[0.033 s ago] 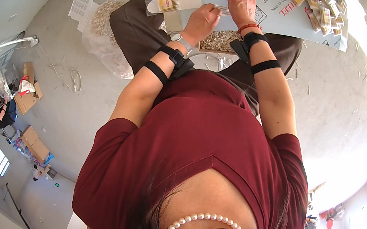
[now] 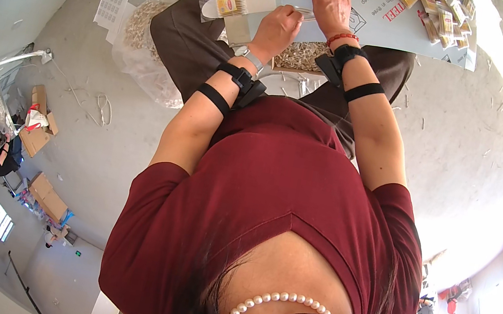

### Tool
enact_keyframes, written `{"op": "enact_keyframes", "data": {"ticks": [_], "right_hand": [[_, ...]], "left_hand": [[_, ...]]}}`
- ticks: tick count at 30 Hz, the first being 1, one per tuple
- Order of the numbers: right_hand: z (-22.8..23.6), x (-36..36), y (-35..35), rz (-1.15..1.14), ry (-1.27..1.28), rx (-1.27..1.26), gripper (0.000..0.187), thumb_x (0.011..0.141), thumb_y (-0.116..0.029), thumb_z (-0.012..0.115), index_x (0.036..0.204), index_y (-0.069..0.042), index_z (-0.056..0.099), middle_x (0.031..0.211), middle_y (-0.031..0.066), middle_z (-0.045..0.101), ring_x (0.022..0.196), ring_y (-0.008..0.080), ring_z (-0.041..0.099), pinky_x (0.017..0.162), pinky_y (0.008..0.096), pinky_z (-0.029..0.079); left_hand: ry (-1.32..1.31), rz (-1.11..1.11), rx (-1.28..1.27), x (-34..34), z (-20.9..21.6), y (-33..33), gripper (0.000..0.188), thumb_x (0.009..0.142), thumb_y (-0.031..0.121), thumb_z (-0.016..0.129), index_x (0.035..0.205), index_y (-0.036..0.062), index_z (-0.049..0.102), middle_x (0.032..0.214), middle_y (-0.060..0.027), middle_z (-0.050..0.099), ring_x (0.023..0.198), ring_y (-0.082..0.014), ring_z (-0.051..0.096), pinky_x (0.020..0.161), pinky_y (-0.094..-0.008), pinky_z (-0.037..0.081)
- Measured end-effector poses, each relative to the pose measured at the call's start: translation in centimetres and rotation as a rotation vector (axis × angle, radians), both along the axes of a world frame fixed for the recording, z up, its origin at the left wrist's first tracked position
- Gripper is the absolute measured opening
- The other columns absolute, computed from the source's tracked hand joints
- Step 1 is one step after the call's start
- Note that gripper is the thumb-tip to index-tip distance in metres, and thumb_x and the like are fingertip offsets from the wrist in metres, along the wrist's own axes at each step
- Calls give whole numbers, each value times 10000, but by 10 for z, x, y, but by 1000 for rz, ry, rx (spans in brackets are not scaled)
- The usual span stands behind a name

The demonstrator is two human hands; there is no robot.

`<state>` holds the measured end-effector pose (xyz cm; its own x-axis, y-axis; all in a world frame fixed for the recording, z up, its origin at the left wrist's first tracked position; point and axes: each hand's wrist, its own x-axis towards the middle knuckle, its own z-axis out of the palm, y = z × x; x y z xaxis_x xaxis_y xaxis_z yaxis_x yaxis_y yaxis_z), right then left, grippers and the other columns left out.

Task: Sorting, gathering, and packaging bundles of thin fibers or sticks.

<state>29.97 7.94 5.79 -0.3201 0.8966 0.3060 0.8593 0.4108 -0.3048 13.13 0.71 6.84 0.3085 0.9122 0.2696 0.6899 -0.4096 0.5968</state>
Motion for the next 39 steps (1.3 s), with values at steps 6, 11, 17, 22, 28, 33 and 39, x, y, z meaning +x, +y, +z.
{"op": "enact_keyframes", "data": {"ticks": [6, 11, 17, 22, 28, 33, 39], "right_hand": [[-2, 0, -2, -1, 43, 33, 135, 891, -193, 711, 1018, -165, 745, 1009, -6, 663, 990, 228, 622, 871, 412, 465], [-5, 3, 2, 21, 57, 58, 165, 890, -183, 692, 1050, -168, 728, 998, -2, 651, 980, 229, 616, 863, 410, 456], [-2, 1, -3, 11, 46, 40, 185, 890, -190, 704, 1071, -167, 728, 993, -1, 651, 983, 228, 617, 863, 404, 457], [-2, 2, 0, 45, 52, 58, 160, 889, -170, 675, 1038, -164, 734, 986, -2, 650, 987, 227, 618, 867, 402, 455], [-5, 7, -17, 87, 63, 24, 171, 847, -126, 642, 985, -165, 734, 992, -2, 656, 968, 230, 618, 861, 396, 459], [-1, 12, -32, 103, 110, 20, 160, 870, -149, 690, 1022, -162, 742, 1018, 8, 677, 971, 243, 632, 863, 402, 476], [2, 33, -27, -78, 242, 11, 203, 880, -218, 750, 1074, -156, 751, 1025, 25, 693, 999, 262, 641, 876, 415, 486]], "left_hand": [[7, -2, -10, -1, 1, 0, 100, 887, 69, 690, 981, 35, 686, 920, -130, 653, 895, -338, 663, 779, -435, 564], [-4, 5, -17, 0, 2, 0, 104, 883, 63, 692, 982, 33, 685, 929, -133, 652, 899, -339, 663, 784, -436, 563], [3, 8, -20, 0, 2, -1, 103, 885, 65, 692, 983, 36, 686, 927, -131, 652, 889, -341, 664, 780, -437, 562], [-10, 18, -23, 1, 1, -1, 110, 877, 58, 698, 986, 41, 687, 921, -131, 653, 882, -344, 664, 774, -438, 561], [-19, 14, -20, 0, 2, 0, 116, 874, 50, 700, 989, 42, 687, 919, -131, 651, 884, -344, 663, 773, -436, 559], [-3, 8, -46, -1, 4, -1, 109, 877, 60, 700, 984, 42, 686, 940, -127, 656, 895, -345, 662, 788, -434, 557], [-22, 13, -45, -1, 3, -2, 104, 884, 80, 702, 980, 43, 686, 965, -126, 665, 908, -340, 667, 801, -427, 559]]}}
